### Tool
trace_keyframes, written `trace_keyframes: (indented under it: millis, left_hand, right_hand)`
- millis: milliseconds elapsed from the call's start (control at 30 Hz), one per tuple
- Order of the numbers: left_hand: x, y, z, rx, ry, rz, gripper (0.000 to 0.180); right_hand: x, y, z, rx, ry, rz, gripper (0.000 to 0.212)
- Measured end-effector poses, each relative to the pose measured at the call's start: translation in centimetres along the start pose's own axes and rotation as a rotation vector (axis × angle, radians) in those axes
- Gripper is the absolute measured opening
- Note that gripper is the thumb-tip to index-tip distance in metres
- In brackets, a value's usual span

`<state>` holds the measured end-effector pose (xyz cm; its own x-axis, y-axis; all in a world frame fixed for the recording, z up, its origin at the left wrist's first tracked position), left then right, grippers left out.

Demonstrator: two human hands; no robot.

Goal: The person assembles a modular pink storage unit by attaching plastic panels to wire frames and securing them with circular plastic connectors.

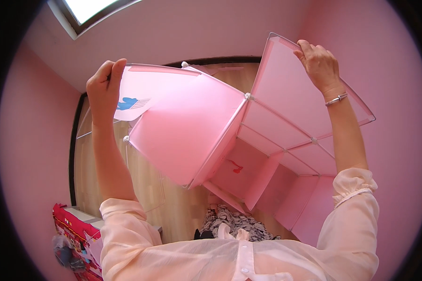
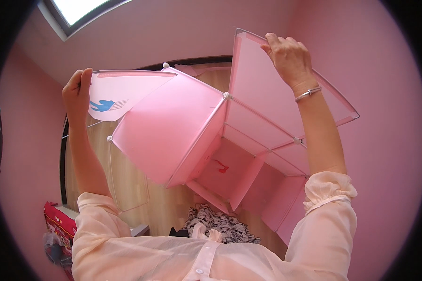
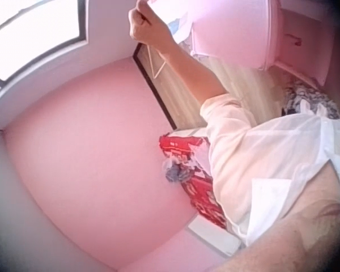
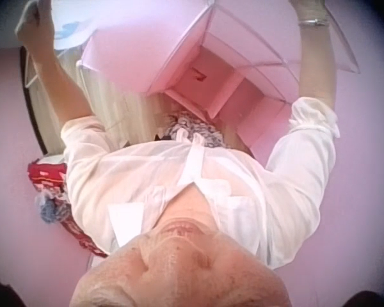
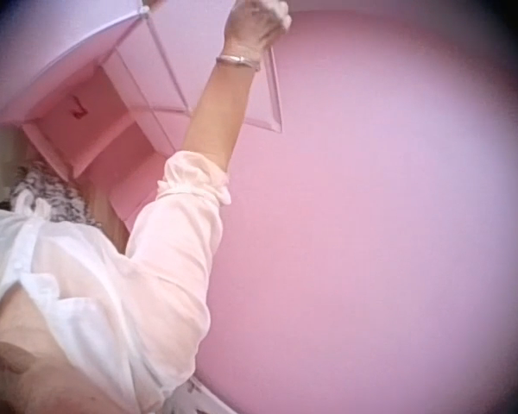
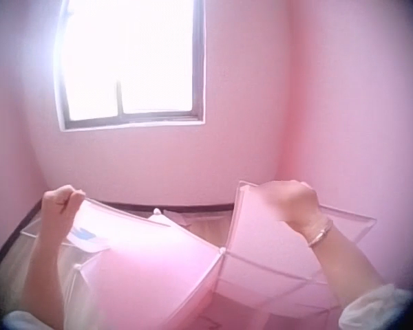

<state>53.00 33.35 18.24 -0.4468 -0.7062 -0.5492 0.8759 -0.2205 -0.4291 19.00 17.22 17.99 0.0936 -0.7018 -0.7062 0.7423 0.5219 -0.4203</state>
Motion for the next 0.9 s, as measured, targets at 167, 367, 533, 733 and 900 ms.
trace_keyframes:
  millis: [167, 367, 533, 733, 900]
  left_hand:
    - [-1.9, -4.0, 0.1, -0.036, -0.006, -0.178, 0.036]
    - [-3.1, -7.4, 1.0, -0.124, 0.058, -0.482, 0.042]
    - [-1.7, -8.3, -1.4, -0.167, 0.1, -0.576, 0.04]
    - [-3.4, -12.7, -7.7, -0.091, 0.342, -0.788, 0.029]
    - [-1.8, -12.3, -13.0, 0.011, 0.233, -0.614, 0.038]
  right_hand:
    - [-1.6, 4.9, -4.8, -0.045, 0.073, 0.388, 0.05]
    - [-1.2, 10.0, -7.4, -0.01, 0.096, 0.766, 0.042]
    - [0.2, 9.8, -12.1, 0.191, 0.314, 1.108, 0.023]
    - [-4.9, 11.3, -16.9, 0.143, 0.017, 0.739, 0.011]
    - [-3.0, 14.8, -20.1, 0.022, 0.384, 0.986, 0.019]
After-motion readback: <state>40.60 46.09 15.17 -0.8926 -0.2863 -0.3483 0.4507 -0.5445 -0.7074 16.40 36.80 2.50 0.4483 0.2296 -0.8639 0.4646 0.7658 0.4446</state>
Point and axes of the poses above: each hand's wrist, its own z-axis towards the middle knuckle, its own x-axis out of the palm, y = z × x, the point moved 7 cm from there along z, towards the middle knuckle, and after that the axes turned 8 degrees about y, right-handed, at the moved point
